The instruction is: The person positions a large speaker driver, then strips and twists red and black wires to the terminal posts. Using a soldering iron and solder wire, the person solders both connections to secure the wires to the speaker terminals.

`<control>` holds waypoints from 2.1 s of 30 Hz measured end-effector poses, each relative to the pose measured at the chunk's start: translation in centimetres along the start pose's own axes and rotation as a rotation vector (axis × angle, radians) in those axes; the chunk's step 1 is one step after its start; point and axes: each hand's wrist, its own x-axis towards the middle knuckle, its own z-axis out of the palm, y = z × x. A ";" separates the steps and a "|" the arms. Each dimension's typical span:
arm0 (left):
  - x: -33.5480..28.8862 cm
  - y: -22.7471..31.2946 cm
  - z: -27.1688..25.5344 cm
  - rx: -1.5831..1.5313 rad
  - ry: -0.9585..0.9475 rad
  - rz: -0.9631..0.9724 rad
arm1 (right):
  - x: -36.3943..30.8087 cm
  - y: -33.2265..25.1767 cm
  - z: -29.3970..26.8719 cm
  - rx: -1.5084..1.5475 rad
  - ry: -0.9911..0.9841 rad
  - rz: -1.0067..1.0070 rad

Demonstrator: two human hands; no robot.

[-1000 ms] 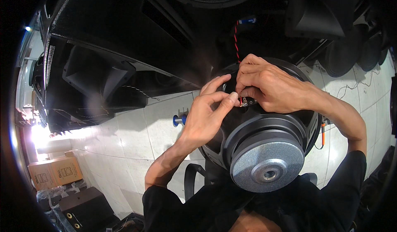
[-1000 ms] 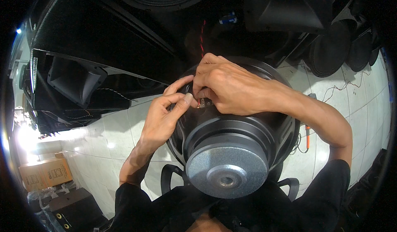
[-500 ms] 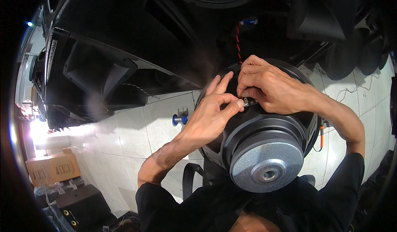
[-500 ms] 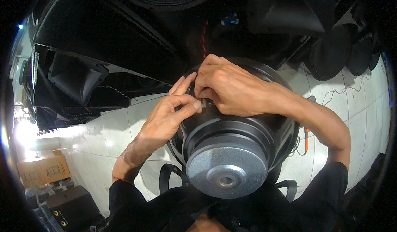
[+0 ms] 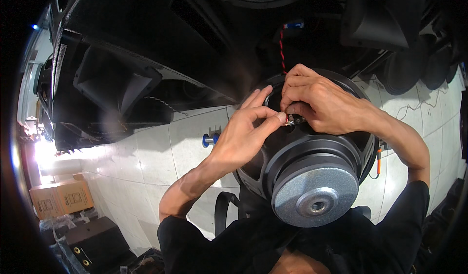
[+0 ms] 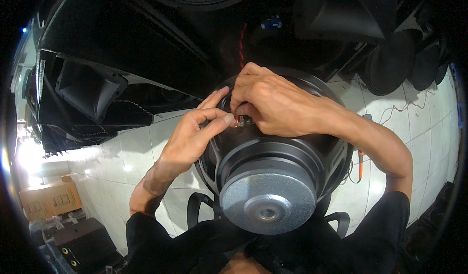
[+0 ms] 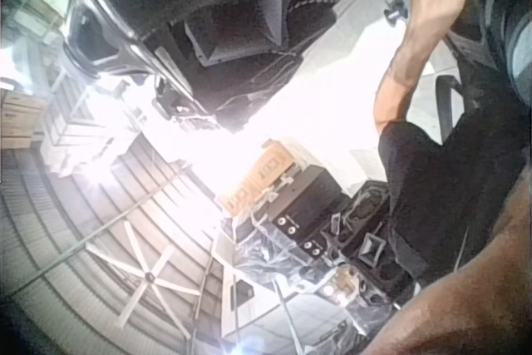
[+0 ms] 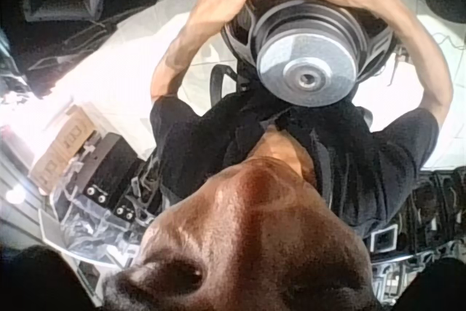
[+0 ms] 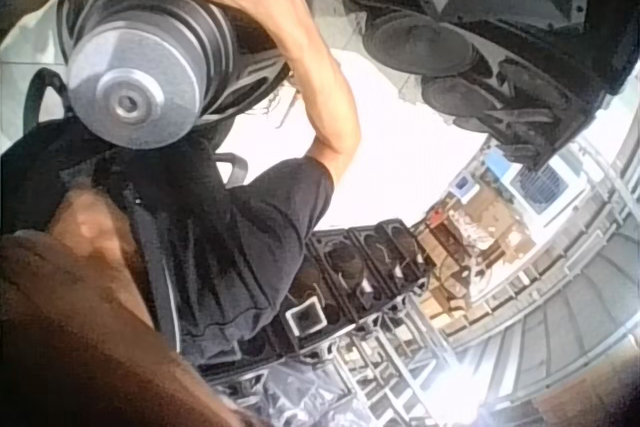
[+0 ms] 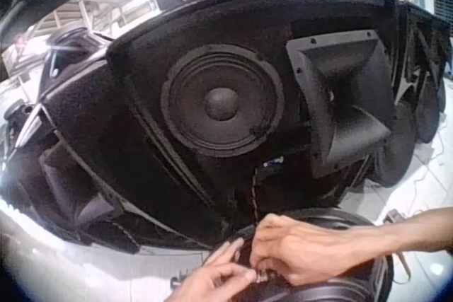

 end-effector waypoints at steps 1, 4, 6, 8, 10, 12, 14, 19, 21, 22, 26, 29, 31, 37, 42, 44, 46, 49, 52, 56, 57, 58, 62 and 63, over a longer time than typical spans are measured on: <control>0.1 0.0 0.0 0.026 0.004 -0.004 | 0.0 -0.1 0.0 0.008 0.001 0.004; 0.2 0.0 0.4 0.084 0.023 -0.008 | 0.0 -0.1 -0.1 0.013 -0.009 0.013; 0.2 0.0 0.7 0.101 0.033 0.000 | 0.1 -0.1 -0.1 0.005 -0.013 0.013; 0.3 -0.1 0.5 0.127 0.015 0.019 | 0.1 0.0 -0.1 -0.008 -0.015 0.004; 0.4 0.0 0.4 0.134 -0.002 0.023 | 0.0 0.0 -0.2 -0.010 -0.019 0.012; 0.2 0.5 0.4 0.127 -0.021 0.004 | 0.0 0.0 -0.2 -0.001 -0.014 0.009; 0.2 0.5 0.6 0.148 -0.011 -0.025 | 0.0 0.0 -0.2 0.013 -0.008 -0.009; 0.2 0.5 0.7 0.140 -0.011 -0.014 | -0.1 0.0 -0.3 0.014 0.020 -0.015; 0.1 0.5 0.7 0.138 -0.013 -0.019 | 0.0 -0.2 -0.2 0.024 0.082 -0.030; 0.0 0.6 0.7 0.126 -0.010 -0.022 | -0.1 -0.3 -0.2 0.034 0.128 -0.037; -0.1 0.6 0.5 0.138 -0.004 -0.024 | -0.5 -0.1 -0.2 0.002 0.244 -0.040; -0.2 0.0 0.7 0.196 0.033 -0.003 | -1.2 -0.3 -0.7 -0.025 0.290 0.015; -0.2 -0.3 0.8 0.217 0.058 0.014 | -1.7 -0.4 -1.2 -0.078 0.310 0.035; -0.1 -1.0 -0.5 0.124 0.210 0.035 | -3.9 -0.5 -2.5 -0.179 0.394 0.054; -1.4 -4.7 -4.3 -0.024 0.544 0.138 | -10.0 0.3 -3.4 -0.201 0.559 0.274; -1.8 -8.8 -5.8 -0.144 0.712 0.100 | -13.6 2.0 -3.6 -0.202 0.696 0.469; -1.8 -15.2 -6.9 0.088 0.952 0.050 | -17.6 5.0 -3.5 -0.300 0.827 0.523; -2.6 -26.9 -6.9 0.460 0.983 -0.196 | -21.2 7.2 -2.1 -0.252 1.055 0.698; -3.0 -35.2 -5.3 0.373 0.808 -0.439 | -27.5 8.8 -0.4 -0.203 1.244 0.872; -3.9 -41.9 -2.8 -0.301 0.802 -0.947 | -33.5 9.6 3.1 -0.135 1.283 1.025; -3.5 -43.3 -2.2 -0.433 0.843 -1.027 | -35.0 9.7 3.8 -0.077 1.318 1.034; -3.2 -44.7 -2.1 -0.532 0.890 -1.001 | -36.4 9.8 4.4 -0.017 1.354 1.043; -1.0 -48.2 -2.1 -0.689 1.054 -0.924 | -37.0 7.8 5.4 -0.032 1.378 1.100; -0.3 -48.1 -1.8 -0.669 1.092 -0.895 | -37.2 7.3 5.2 -0.024 1.398 1.077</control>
